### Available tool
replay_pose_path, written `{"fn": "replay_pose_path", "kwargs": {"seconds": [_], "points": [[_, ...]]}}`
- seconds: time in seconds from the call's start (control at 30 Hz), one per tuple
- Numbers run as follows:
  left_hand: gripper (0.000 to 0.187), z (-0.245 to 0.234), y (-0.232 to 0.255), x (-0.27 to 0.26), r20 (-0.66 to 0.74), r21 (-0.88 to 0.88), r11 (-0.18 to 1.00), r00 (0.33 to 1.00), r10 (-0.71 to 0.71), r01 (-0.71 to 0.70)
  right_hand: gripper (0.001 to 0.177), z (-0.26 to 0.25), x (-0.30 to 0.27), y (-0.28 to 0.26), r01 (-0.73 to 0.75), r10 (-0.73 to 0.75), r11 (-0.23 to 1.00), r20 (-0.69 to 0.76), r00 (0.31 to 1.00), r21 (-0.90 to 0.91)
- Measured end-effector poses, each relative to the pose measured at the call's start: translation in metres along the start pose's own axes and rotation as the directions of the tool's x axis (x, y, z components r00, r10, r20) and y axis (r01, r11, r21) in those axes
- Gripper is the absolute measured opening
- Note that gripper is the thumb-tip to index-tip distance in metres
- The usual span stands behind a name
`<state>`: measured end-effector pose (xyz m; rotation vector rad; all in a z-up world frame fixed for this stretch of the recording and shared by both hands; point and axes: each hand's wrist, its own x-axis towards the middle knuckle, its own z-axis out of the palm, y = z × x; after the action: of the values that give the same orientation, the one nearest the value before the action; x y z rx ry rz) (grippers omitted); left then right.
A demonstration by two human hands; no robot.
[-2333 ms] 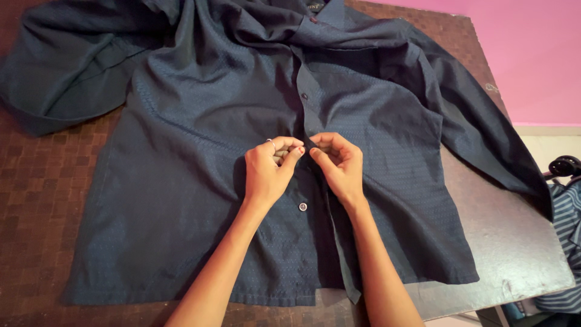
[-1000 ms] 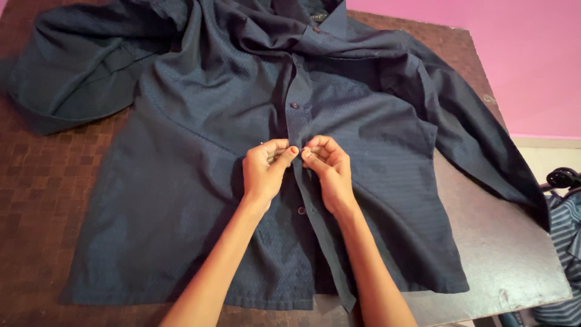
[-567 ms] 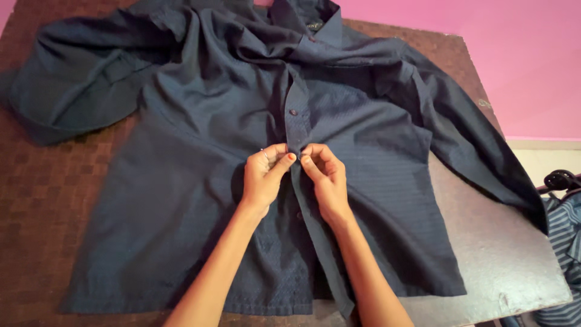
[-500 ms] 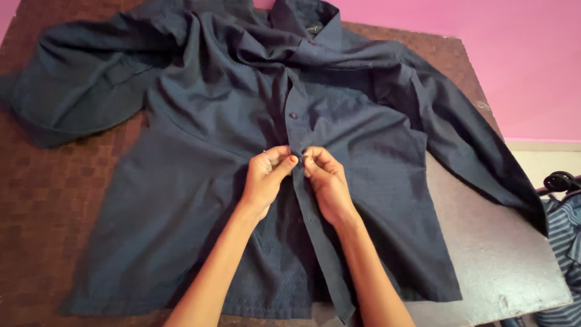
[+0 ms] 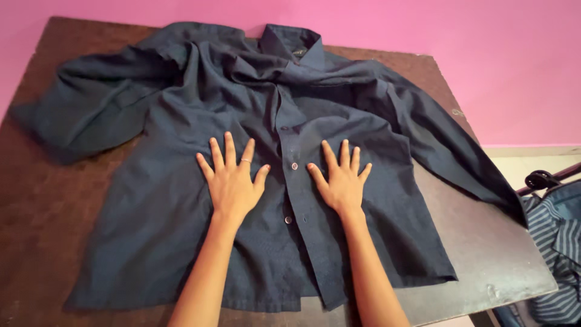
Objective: The person takes a shirt from a basket, spreads it on a table, and fastens the buttons from the collar down to the hem.
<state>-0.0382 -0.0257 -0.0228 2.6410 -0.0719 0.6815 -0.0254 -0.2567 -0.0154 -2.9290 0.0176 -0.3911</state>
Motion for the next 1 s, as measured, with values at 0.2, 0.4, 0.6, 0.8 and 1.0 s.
{"fn": "replay_pose_path", "kwargs": {"seconds": [0.2,0.4,0.6,0.8,1.0], "points": [[0.077,-0.008,0.009,-0.025,0.163,0.142,0.986,0.985,0.060,-0.084,0.074,0.001,-0.019,0.046,0.142,-0.134,0.987,0.113,0.985,-0.069],[0.085,-0.072,0.036,-0.055,0.644,0.017,0.985,0.756,0.118,-0.169,0.077,-0.024,-0.066,0.138,0.150,-0.132,0.985,0.193,0.972,-0.082],[0.063,-0.100,-0.011,-0.010,0.274,0.029,0.999,0.962,0.011,-0.019,0.065,-0.069,-0.054,0.200,0.088,-0.075,0.995,0.279,0.957,-0.037],[0.103,-0.043,-0.048,0.007,0.005,-0.282,0.889,0.927,-0.374,0.360,0.044,-0.110,-0.023,0.132,0.099,-0.121,0.977,0.110,0.987,0.187],[0.060,-0.036,0.051,-0.034,-0.211,-0.546,0.802,0.966,0.149,-0.243,0.047,-0.096,0.018,0.036,-0.078,-0.276,0.550,0.269,0.923,0.832]]}}
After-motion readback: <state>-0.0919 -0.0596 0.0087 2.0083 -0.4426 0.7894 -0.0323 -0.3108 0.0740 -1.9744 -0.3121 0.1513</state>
